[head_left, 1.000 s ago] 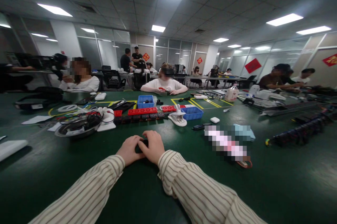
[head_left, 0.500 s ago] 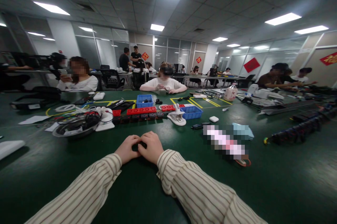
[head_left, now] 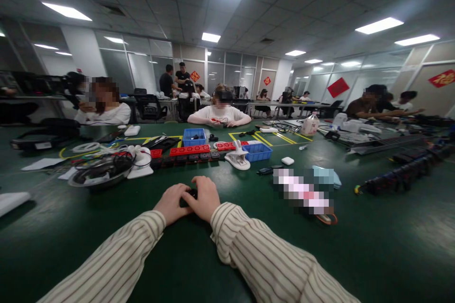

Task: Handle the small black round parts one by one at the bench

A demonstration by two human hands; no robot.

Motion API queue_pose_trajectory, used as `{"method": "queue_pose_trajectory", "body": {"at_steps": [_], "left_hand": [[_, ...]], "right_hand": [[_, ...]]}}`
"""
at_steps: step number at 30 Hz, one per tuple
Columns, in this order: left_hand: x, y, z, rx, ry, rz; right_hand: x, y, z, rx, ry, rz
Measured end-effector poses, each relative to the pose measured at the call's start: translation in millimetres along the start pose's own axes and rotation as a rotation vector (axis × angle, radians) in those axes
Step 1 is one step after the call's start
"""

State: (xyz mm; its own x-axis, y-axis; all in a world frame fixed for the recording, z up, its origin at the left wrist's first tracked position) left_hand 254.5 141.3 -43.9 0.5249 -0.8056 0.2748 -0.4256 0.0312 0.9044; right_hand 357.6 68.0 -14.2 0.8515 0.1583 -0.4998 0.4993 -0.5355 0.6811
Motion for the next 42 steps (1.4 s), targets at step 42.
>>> {"method": "queue_pose_trajectory", "body": {"at_steps": [42], "left_hand": [[-16,-1,1,0.08,0.064,0.138]], "right_hand": [[47,-7,-14,0.171,-0.071,-0.177]]}}
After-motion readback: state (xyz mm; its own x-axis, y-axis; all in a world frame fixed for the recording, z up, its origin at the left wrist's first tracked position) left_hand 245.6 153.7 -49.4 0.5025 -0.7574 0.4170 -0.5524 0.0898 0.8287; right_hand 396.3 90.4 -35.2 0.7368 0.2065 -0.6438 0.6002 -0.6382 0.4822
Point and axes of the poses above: each hand's wrist, its own z-axis away from the middle knuckle, its own y-axis out of the back of the hand, x = y × z, the point moved 4 cm from there along -z, towards the middle knuckle, and after that the axes turned 4 degrees about -z, right-handed, at the moved point
